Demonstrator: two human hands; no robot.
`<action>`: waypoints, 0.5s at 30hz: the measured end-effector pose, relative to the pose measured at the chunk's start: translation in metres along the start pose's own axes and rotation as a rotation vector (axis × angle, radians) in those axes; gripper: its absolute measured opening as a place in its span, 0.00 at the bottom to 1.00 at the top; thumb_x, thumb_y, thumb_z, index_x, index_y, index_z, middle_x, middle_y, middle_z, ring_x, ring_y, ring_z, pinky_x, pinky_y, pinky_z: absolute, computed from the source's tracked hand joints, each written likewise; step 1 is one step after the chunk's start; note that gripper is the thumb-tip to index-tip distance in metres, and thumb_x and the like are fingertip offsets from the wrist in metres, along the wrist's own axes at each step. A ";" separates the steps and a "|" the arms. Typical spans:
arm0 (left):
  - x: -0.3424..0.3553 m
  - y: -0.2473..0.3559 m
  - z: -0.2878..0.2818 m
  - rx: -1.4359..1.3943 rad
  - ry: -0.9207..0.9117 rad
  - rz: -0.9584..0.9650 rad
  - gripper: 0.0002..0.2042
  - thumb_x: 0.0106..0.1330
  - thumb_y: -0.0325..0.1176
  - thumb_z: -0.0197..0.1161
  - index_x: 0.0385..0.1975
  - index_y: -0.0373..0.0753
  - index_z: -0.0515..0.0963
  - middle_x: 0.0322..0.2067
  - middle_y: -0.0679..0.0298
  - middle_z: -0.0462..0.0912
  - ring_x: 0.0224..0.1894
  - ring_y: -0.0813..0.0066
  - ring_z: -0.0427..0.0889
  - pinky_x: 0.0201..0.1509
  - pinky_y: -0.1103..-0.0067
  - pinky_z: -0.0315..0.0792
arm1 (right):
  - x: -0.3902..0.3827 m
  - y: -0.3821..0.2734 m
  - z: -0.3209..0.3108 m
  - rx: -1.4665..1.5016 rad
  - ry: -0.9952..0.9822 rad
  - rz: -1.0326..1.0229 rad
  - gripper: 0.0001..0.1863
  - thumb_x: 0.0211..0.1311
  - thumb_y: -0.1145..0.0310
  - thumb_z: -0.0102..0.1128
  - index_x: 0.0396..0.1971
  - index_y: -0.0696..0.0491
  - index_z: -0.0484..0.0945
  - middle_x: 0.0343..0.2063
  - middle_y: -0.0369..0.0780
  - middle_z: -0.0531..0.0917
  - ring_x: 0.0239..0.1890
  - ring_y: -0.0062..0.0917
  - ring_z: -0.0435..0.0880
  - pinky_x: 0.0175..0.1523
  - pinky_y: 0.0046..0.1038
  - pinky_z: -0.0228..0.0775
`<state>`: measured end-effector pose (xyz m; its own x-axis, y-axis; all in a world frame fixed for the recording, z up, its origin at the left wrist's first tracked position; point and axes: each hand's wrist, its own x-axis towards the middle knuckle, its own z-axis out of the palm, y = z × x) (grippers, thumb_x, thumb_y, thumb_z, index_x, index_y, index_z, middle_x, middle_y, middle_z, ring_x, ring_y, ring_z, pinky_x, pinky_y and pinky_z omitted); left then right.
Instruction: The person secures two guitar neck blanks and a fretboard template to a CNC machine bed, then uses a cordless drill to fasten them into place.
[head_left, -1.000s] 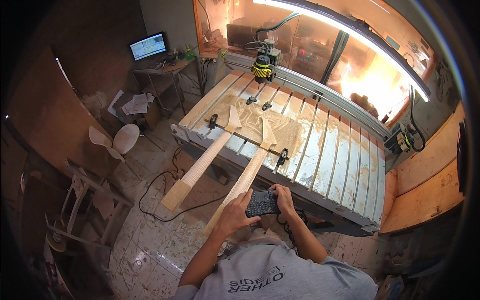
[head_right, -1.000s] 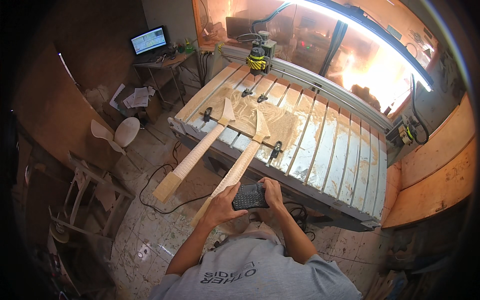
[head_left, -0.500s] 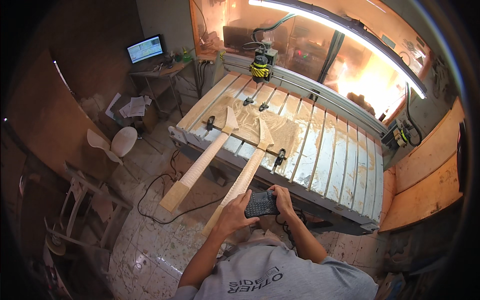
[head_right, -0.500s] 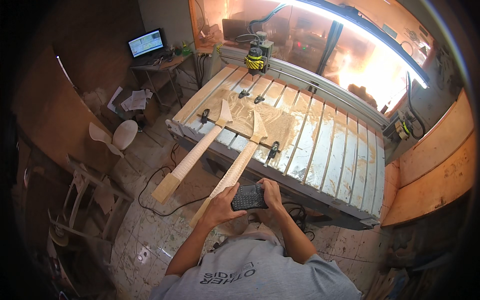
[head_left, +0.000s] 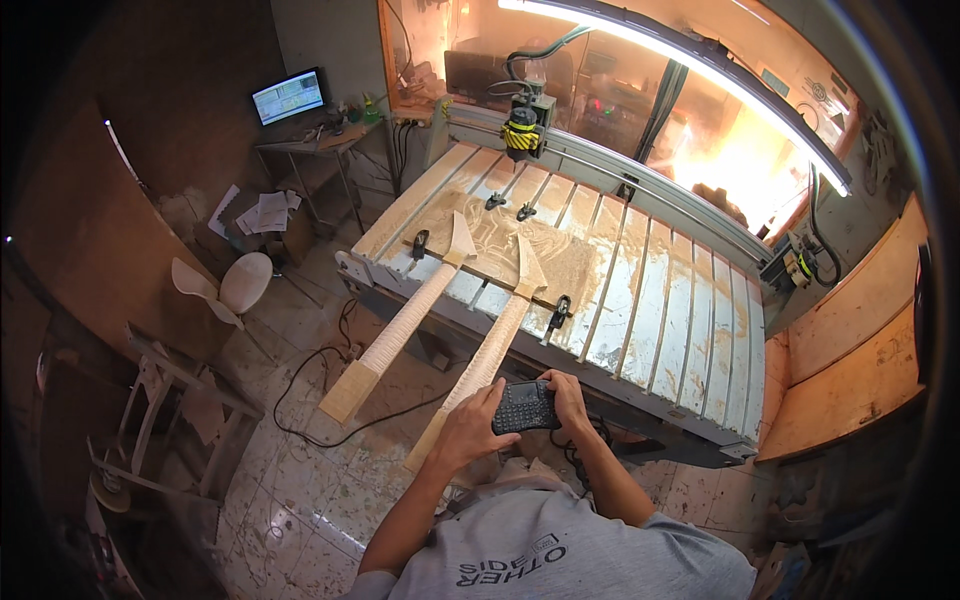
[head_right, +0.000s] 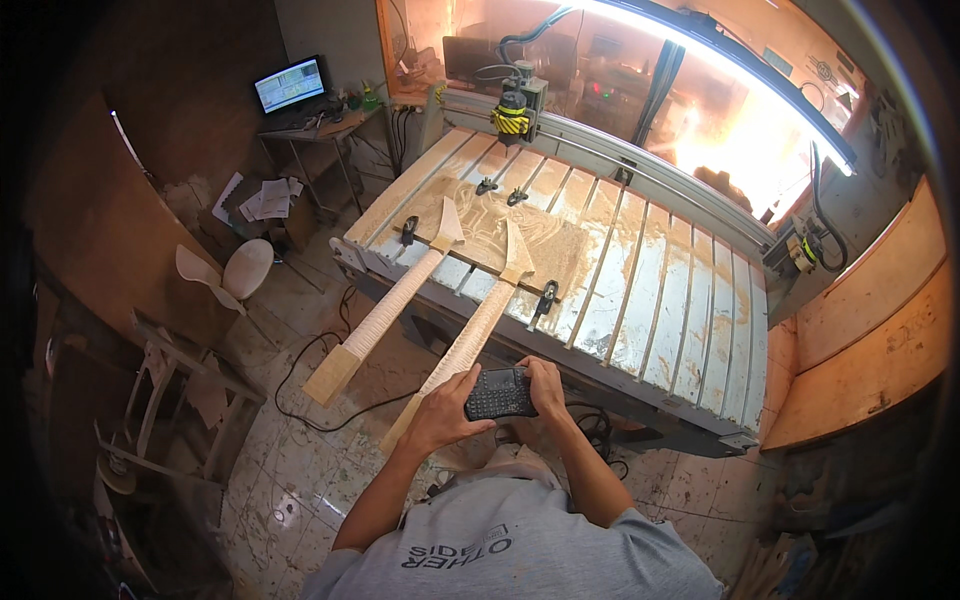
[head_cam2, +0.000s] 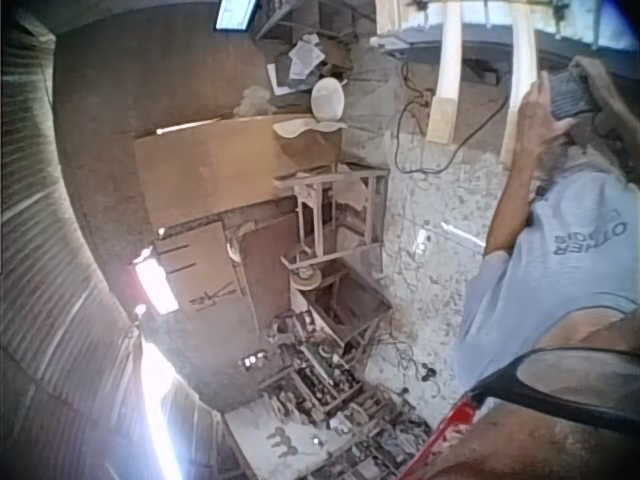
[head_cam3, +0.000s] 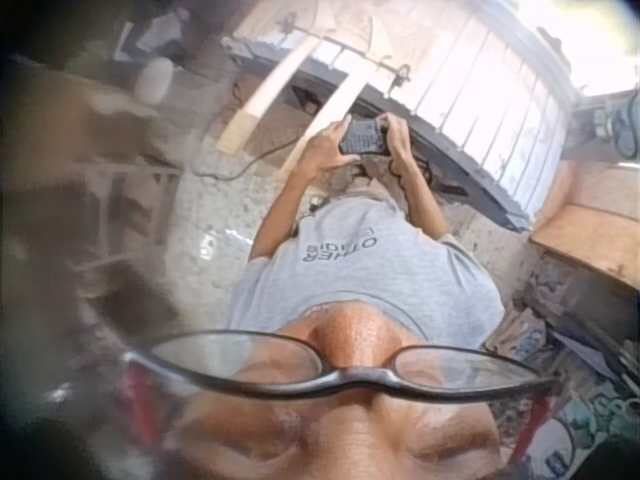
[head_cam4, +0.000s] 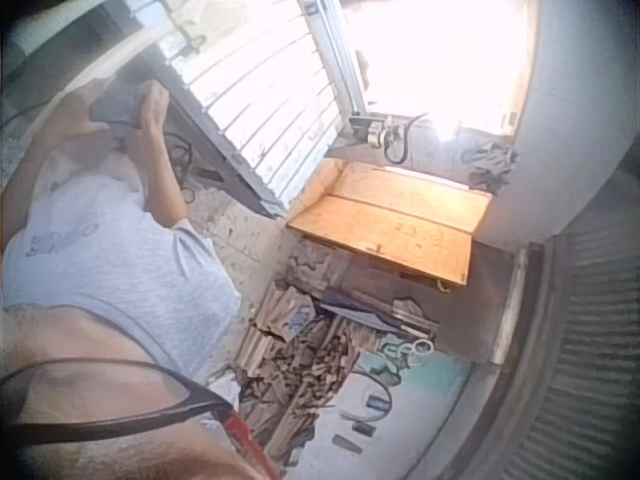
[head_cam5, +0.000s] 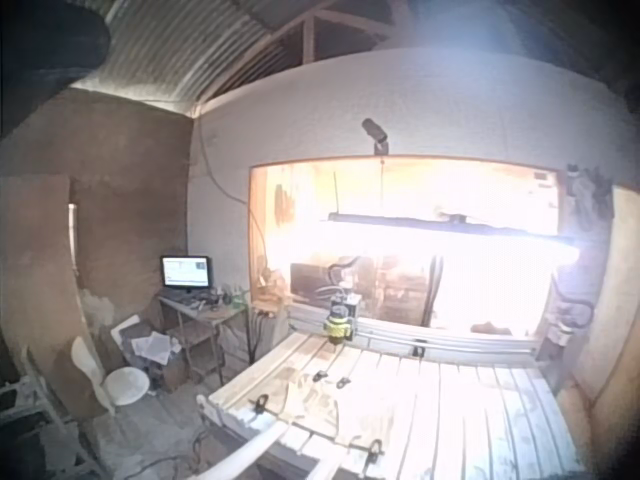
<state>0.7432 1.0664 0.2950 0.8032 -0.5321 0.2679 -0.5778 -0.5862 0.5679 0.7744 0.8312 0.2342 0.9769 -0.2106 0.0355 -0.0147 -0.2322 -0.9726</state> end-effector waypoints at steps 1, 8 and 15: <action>-0.001 -0.001 0.000 0.007 0.002 -0.002 0.52 0.47 0.50 0.80 0.69 0.28 0.61 0.58 0.44 0.75 0.58 0.49 0.78 0.61 0.65 0.74 | -0.002 -0.006 0.002 0.009 -0.003 0.009 0.21 0.51 0.63 0.47 0.32 0.64 0.82 0.23 0.42 0.80 0.30 0.28 0.76 0.41 0.30 0.66; -0.001 0.001 -0.003 0.052 0.033 0.007 0.51 0.47 0.51 0.79 0.68 0.27 0.63 0.55 0.44 0.78 0.56 0.50 0.80 0.59 0.65 0.75 | -0.005 -0.011 -0.002 0.163 -0.066 0.082 0.21 0.55 0.62 0.46 0.33 0.64 0.82 0.25 0.39 0.81 0.30 0.24 0.76 0.40 0.28 0.66; 0.001 0.014 -0.014 0.032 -0.015 -0.068 0.49 0.49 0.53 0.78 0.68 0.29 0.64 0.54 0.42 0.78 0.55 0.50 0.81 0.58 0.65 0.76 | -0.017 -0.034 -0.006 0.261 -0.027 0.254 0.27 0.74 0.51 0.43 0.35 0.59 0.84 0.26 0.35 0.81 0.30 0.22 0.76 0.42 0.28 0.68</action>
<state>0.7378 1.0660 0.3137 0.8383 -0.4999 0.2176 -0.5269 -0.6401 0.5592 0.7573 0.8373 0.2682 0.9544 -0.2042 -0.2177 -0.2064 0.0752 -0.9756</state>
